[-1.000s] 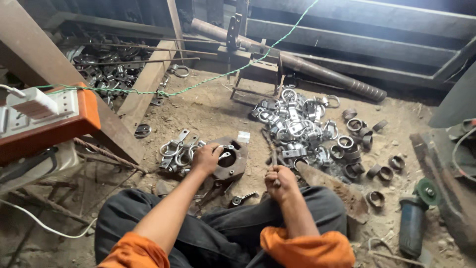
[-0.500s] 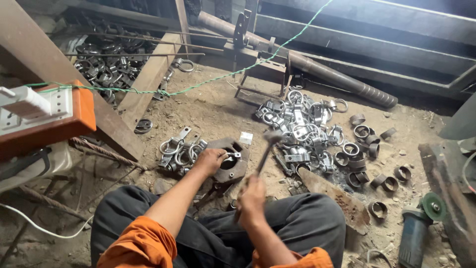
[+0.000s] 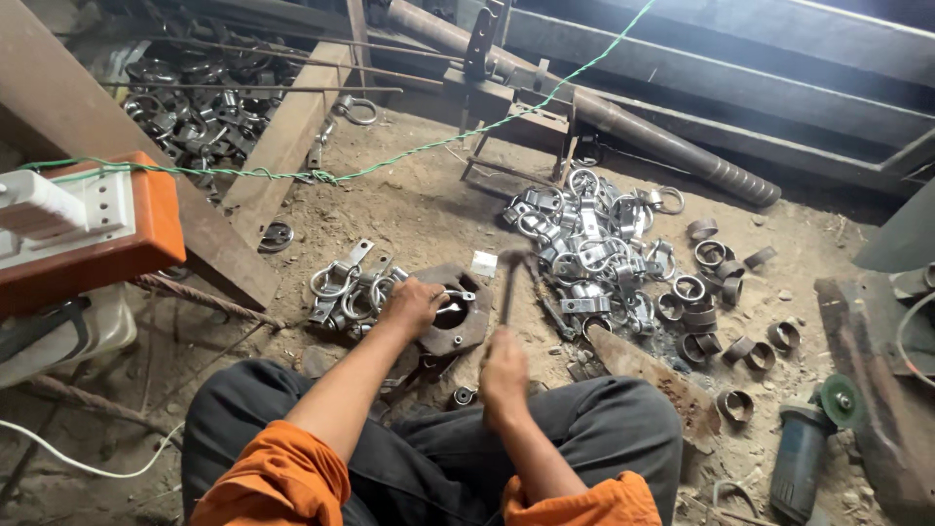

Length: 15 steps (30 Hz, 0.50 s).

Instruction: The person sits on the floor and assembles metal hardware components, including eye bolts and brackets, using a hammer and a metal block. They repeatedly strike the parts to secure them together and place the finished assemblies into a pile.

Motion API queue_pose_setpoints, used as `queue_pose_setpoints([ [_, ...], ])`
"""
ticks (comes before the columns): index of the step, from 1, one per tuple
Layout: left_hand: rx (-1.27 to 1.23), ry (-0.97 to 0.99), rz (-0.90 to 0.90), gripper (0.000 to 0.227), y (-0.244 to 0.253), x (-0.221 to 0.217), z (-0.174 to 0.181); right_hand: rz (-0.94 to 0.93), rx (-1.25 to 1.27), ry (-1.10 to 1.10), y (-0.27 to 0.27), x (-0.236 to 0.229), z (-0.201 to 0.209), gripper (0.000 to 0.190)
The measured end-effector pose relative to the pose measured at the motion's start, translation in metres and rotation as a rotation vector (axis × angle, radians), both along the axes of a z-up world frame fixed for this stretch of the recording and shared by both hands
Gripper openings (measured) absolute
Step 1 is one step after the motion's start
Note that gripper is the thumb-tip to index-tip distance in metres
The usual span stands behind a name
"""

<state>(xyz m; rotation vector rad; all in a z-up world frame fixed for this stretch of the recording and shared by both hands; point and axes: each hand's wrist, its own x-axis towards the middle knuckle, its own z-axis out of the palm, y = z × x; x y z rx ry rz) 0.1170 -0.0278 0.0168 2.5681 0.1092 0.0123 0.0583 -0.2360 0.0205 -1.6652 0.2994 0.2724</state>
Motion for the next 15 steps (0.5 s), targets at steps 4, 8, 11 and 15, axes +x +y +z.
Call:
queue_pose_setpoints([
  [4,-0.016,-0.021,0.013,0.023,0.001,0.0,0.002,0.107,-0.167,0.019,0.008,-0.005,-0.032,0.038],
  [8,-0.009,-0.07,-0.002,0.022,-0.001,-0.003,-0.008,0.063,0.05,0.469,0.005,-0.008,-0.014,0.036],
  [11,0.037,-0.052,-0.009,0.025,0.0,-0.002,-0.005,0.039,0.143,0.481,0.005,-0.007,0.023,0.035],
  [15,0.058,0.111,0.025,0.028,-0.002,-0.001,0.005,-0.037,0.002,0.281,-0.026,0.008,0.092,0.038],
])
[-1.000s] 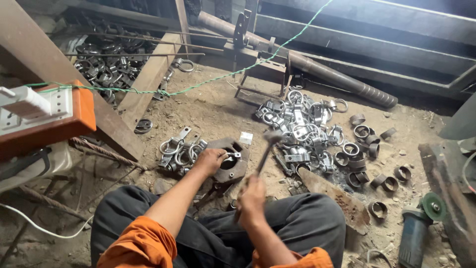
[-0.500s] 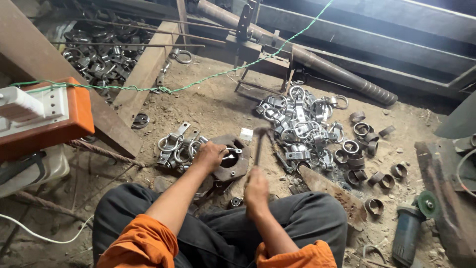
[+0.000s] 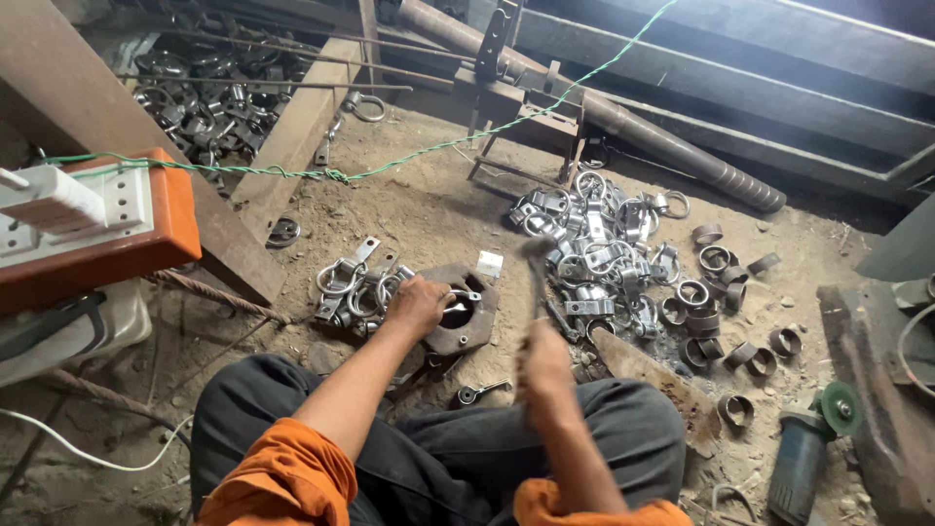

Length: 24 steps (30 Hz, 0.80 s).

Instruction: The person sits on the floor and assembles metal hardware components, including eye bolts and brackets, using a hammer and a metal block. They repeatedly strike the parts to secure them together and place the finished assemblies into a pile.

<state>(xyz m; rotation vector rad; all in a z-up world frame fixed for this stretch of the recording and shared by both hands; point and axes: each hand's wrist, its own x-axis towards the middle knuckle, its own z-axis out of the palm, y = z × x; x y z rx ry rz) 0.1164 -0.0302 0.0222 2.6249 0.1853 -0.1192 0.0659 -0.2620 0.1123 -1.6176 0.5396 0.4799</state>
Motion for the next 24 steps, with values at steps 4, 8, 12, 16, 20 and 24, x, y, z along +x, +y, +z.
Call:
queue_pose_setpoints([
  [4,0.144,0.018,-0.024,0.028,-0.002,-0.003,0.009,-0.059,-0.372,-0.915,-0.067,0.028,0.059,0.027],
  [8,0.145,-0.005,-0.027,0.022,-0.003,-0.005,0.009,-0.297,0.211,-0.982,-0.045,0.033,0.028,0.042],
  [12,0.151,-0.074,-0.071,0.024,-0.001,-0.001,0.005,-0.017,-0.194,-0.553,0.012,-0.005,-0.057,0.04],
  [16,0.098,-0.132,-0.039,0.018,-0.001,-0.011,-0.01,-0.009,-0.187,-0.368,0.006,0.015,-0.066,0.039],
  [20,0.145,-0.216,-0.104,0.019,0.001,0.01,-0.036,-0.155,0.255,-0.292,-0.011,0.009,-0.089,0.034],
  [24,0.19,-0.186,-0.052,0.021,-0.001,-0.001,-0.041,0.053,-0.132,-0.409,0.021,-0.008,-0.137,0.039],
])
